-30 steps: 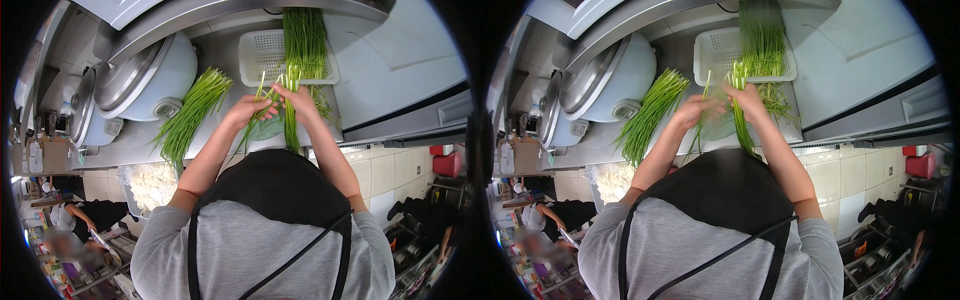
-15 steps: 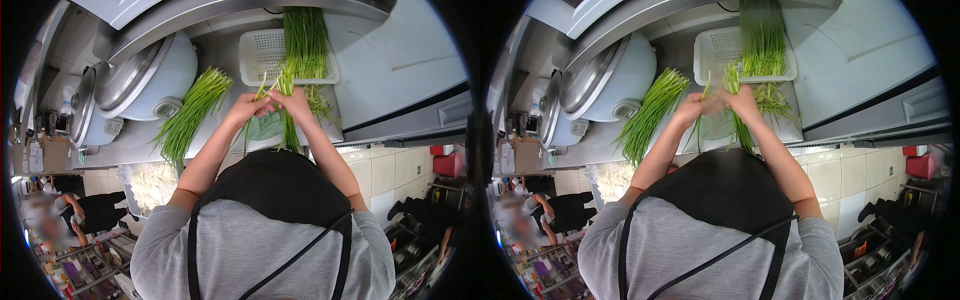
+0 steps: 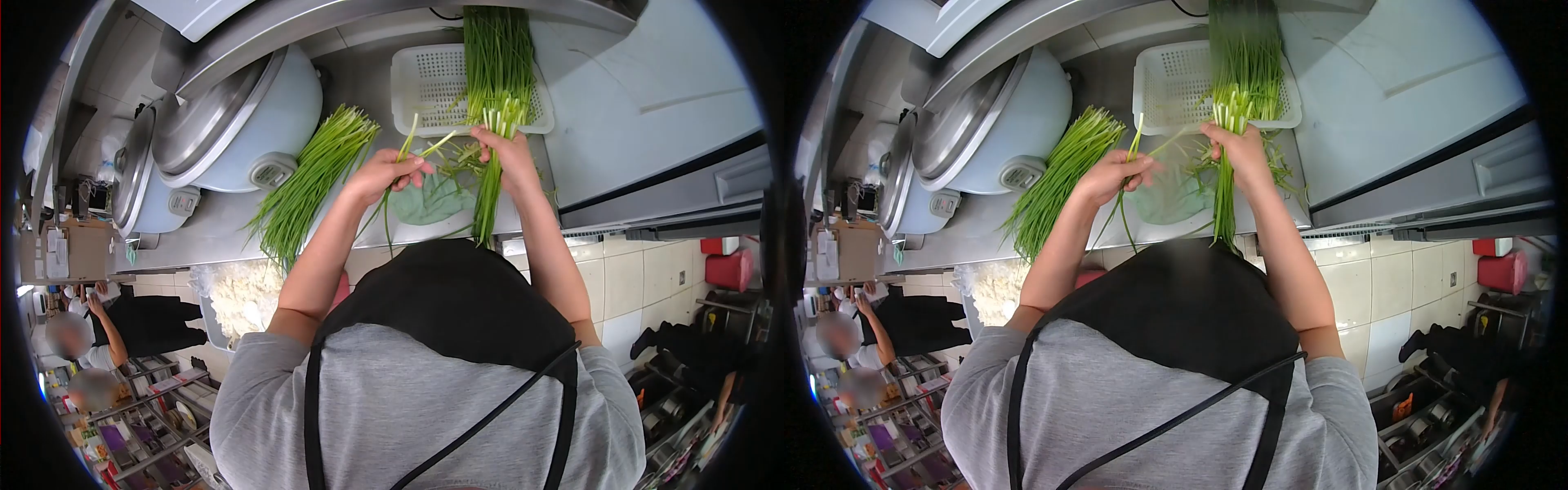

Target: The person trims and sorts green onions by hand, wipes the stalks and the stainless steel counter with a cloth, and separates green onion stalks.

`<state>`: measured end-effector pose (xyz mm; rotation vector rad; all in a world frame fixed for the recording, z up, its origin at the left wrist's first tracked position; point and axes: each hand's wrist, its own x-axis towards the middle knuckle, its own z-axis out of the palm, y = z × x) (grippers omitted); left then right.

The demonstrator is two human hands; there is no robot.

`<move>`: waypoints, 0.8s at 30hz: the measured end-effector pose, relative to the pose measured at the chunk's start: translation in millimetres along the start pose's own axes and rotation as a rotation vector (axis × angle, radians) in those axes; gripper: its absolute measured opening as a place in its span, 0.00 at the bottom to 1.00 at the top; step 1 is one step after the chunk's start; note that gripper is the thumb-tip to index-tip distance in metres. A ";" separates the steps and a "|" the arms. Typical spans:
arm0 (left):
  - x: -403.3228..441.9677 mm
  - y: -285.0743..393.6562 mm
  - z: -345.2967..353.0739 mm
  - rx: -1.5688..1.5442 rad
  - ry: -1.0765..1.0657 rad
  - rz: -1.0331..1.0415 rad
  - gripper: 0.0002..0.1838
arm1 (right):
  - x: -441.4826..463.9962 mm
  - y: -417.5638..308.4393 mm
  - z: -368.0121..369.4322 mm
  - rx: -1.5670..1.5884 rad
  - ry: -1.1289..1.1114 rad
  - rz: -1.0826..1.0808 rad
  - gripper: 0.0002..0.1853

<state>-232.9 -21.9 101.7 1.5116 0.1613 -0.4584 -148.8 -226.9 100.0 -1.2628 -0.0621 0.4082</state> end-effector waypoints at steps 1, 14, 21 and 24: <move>-1.6 -0.6 -1.5 0.000 -0.001 0.000 0.13 | 0.2 -1.2 -3.6 0.000 0.013 -0.007 0.09; 3.7 0.6 10.0 -0.220 -0.084 -0.074 0.18 | -13.2 17.6 9.4 -0.381 -0.180 -0.010 0.13; 6.7 2.8 15.5 -0.260 -0.139 -0.098 0.17 | -12.9 14.9 13.6 -0.222 -0.112 -0.027 0.11; 4.3 -0.2 8.8 -0.283 -0.159 -0.108 0.19 | -11.7 8.4 5.9 -0.169 -0.049 -0.055 0.10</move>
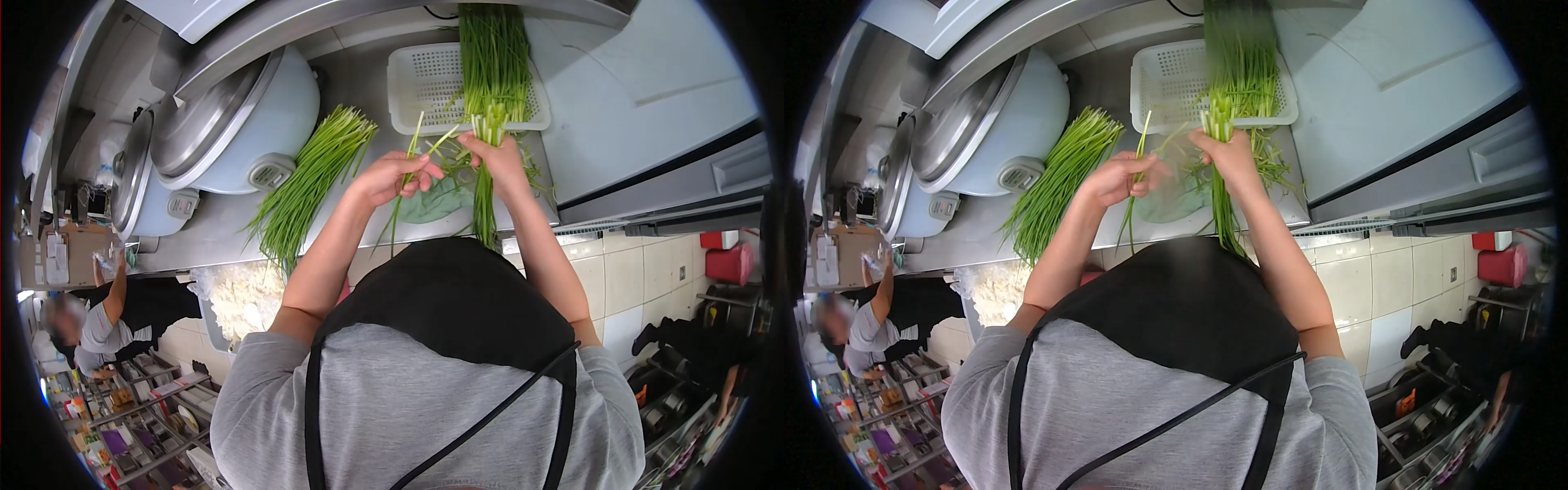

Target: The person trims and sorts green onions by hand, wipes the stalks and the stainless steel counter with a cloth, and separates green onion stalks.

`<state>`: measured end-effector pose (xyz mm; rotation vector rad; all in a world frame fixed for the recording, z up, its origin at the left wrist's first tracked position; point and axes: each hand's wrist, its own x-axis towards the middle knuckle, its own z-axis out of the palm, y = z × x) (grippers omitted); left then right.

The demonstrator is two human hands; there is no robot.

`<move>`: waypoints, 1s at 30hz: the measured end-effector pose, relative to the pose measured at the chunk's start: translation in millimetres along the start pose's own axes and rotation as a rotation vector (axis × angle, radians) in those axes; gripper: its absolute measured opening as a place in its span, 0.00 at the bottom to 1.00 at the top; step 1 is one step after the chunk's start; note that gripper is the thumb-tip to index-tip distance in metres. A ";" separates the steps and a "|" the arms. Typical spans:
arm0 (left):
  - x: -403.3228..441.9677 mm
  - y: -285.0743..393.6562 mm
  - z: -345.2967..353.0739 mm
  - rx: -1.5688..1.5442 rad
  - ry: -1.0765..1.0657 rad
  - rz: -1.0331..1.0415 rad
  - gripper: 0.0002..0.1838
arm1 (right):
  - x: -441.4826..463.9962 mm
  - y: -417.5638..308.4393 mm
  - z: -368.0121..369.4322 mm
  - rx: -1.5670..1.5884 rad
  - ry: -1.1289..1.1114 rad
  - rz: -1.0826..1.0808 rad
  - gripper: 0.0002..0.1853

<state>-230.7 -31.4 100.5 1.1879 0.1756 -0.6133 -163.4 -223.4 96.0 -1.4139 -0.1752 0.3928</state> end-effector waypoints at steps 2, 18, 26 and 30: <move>-3.2 -0.1 -1.8 -0.004 -0.004 -0.005 0.19 | 0.8 -3.5 -5.1 0.034 0.064 -0.002 0.09; -4.3 -0.9 -6.1 -0.012 -0.003 0.004 0.19 | 8.4 11.2 -27.4 -0.590 0.029 -0.104 0.16; 2.2 4.7 -0.1 -0.012 0.008 0.001 0.19 | 9.8 15.2 -30.0 -0.529 0.069 -0.189 0.13; 7.8 7.8 6.1 0.028 -0.007 0.027 0.19 | 5.0 -6.1 -25.7 -0.405 0.019 0.134 0.11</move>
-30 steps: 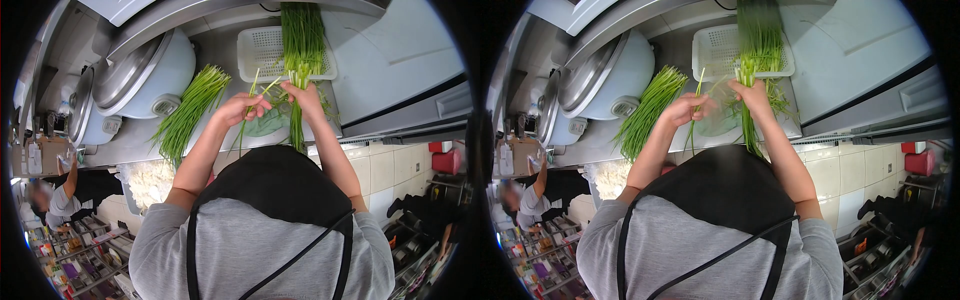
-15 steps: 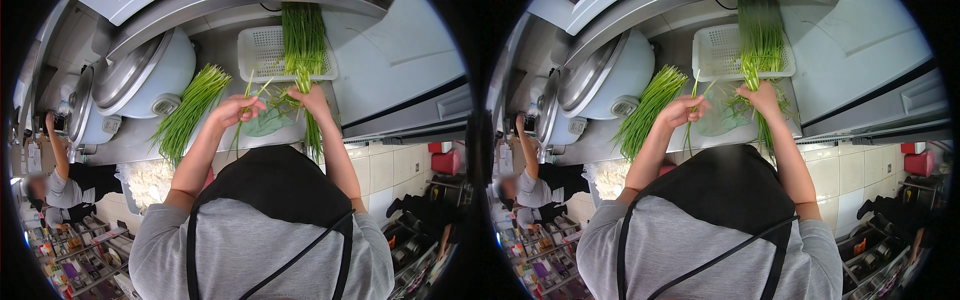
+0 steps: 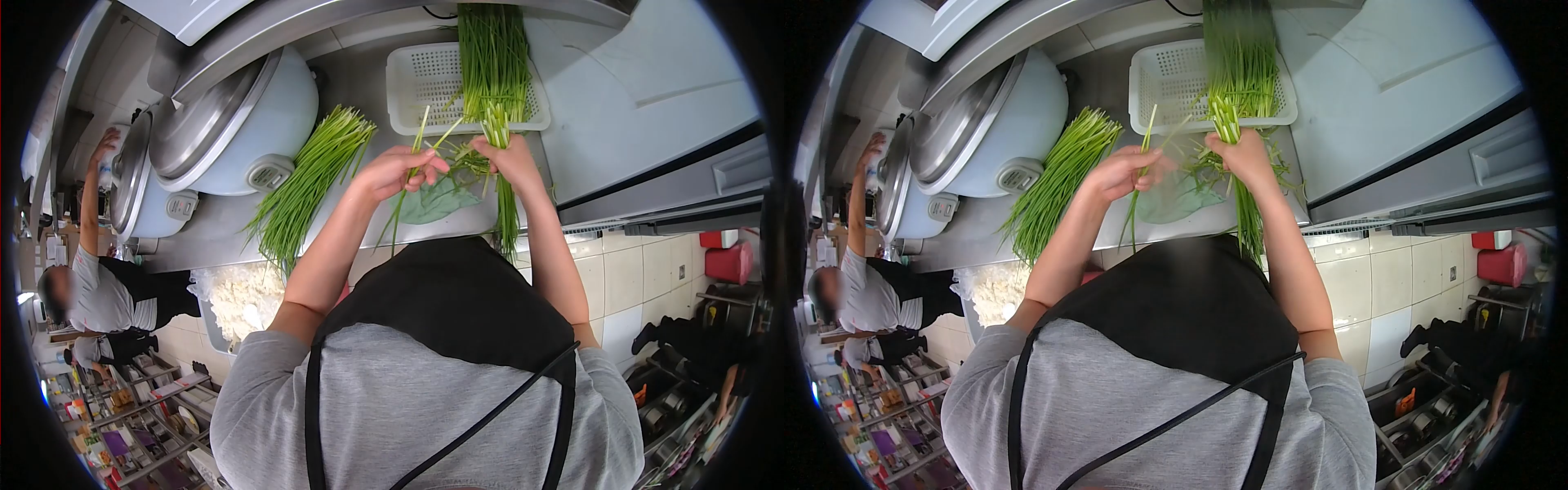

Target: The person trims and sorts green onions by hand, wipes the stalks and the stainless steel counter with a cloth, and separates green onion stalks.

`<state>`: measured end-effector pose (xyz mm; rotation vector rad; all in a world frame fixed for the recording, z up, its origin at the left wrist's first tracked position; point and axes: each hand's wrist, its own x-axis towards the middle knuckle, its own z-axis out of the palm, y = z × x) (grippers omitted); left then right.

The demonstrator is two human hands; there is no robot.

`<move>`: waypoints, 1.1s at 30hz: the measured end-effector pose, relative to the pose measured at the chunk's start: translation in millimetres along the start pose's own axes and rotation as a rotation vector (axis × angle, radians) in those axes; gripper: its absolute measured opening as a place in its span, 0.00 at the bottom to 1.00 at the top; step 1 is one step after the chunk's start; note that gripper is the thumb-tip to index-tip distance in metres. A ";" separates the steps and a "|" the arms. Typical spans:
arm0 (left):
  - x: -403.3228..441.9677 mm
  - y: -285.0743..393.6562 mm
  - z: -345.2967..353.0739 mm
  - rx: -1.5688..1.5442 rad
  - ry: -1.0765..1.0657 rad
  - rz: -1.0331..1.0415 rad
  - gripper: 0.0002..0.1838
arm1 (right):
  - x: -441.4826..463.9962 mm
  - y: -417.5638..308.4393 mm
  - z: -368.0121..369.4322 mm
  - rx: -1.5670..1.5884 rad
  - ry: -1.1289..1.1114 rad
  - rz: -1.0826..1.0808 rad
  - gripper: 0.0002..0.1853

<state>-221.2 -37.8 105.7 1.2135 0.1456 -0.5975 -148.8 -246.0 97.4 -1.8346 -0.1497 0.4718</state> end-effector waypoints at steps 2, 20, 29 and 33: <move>3.0 2.2 2.6 0.012 -0.008 0.004 0.19 | 1.5 1.4 -4.2 -0.023 0.001 -0.016 0.14; 19.6 3.1 14.9 0.153 -0.056 0.029 0.18 | -6.7 -13.7 -3.2 0.467 -0.308 -0.040 0.19; 23.9 32.1 28.5 0.490 -0.017 0.191 0.33 | -4.1 -26.8 9.0 0.597 -0.163 -0.103 0.12; 28.3 27.1 44.4 0.333 0.008 0.342 0.35 | 2.3 -35.9 19.3 0.577 -0.124 -0.255 0.15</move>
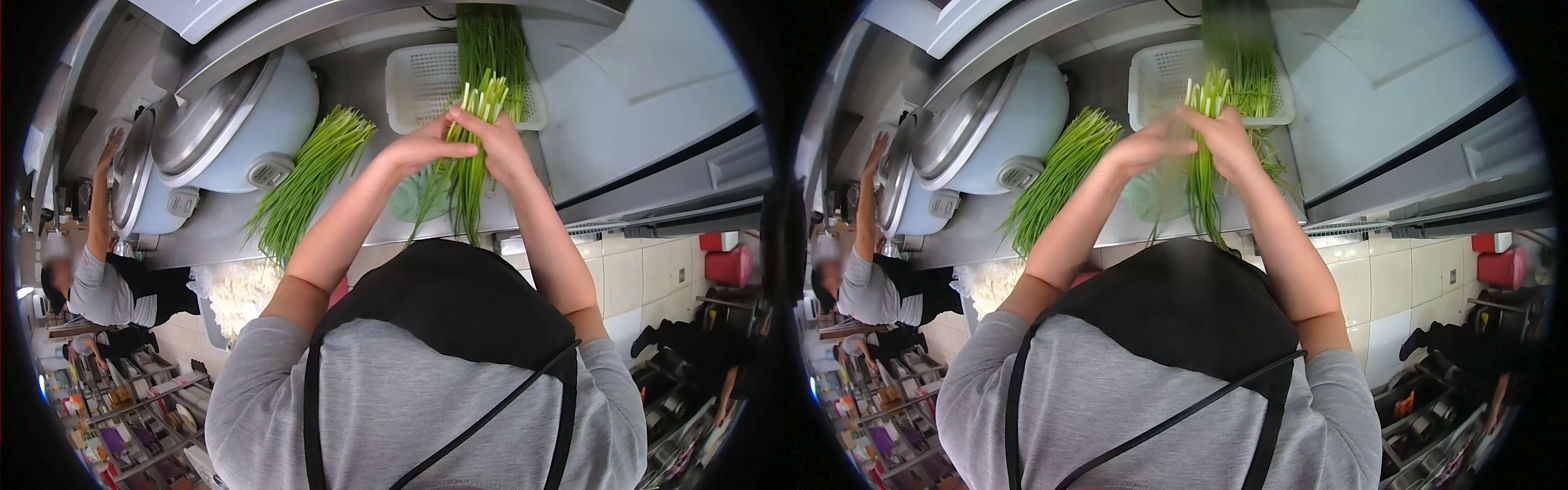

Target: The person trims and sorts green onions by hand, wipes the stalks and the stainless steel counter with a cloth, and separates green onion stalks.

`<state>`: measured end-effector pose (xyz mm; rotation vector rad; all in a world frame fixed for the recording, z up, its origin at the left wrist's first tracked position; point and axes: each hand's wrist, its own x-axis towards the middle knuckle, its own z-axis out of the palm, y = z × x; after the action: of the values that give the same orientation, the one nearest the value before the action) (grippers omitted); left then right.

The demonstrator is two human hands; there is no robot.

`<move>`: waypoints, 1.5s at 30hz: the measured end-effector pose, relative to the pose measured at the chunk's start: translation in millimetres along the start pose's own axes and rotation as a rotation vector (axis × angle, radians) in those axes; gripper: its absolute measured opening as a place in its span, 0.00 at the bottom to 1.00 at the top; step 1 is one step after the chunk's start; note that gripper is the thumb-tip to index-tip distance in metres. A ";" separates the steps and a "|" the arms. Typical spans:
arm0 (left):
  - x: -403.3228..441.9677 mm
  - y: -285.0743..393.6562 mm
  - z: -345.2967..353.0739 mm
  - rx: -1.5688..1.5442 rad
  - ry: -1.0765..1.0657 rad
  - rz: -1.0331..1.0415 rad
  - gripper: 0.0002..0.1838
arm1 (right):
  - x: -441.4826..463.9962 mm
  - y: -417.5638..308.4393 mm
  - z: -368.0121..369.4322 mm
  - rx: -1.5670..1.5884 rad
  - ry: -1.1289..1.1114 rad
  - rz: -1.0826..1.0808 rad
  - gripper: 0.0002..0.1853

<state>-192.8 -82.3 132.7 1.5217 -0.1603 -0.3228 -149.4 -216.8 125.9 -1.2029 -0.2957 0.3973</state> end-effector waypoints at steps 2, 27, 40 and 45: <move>1.9 -4.4 4.9 -0.085 0.062 -0.026 0.38 | -1.3 -11.2 11.7 -0.095 0.013 0.002 0.15; -118.6 33.3 -74.6 0.010 0.514 -0.064 0.14 | 27.2 87.5 47.2 -0.503 -0.526 -0.023 0.05; -81.1 103.6 -74.5 0.344 0.574 -0.001 0.14 | 30.4 -38.0 13.3 -0.351 -0.699 0.209 0.10; -59.0 99.6 -67.9 0.196 0.397 0.014 0.11 | 23.8 -4.1 1.2 0.610 -0.477 0.247 0.12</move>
<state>-217.5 2.1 234.0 1.7469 0.1147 0.0111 -128.1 -206.3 130.4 -0.5319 -0.3990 0.9209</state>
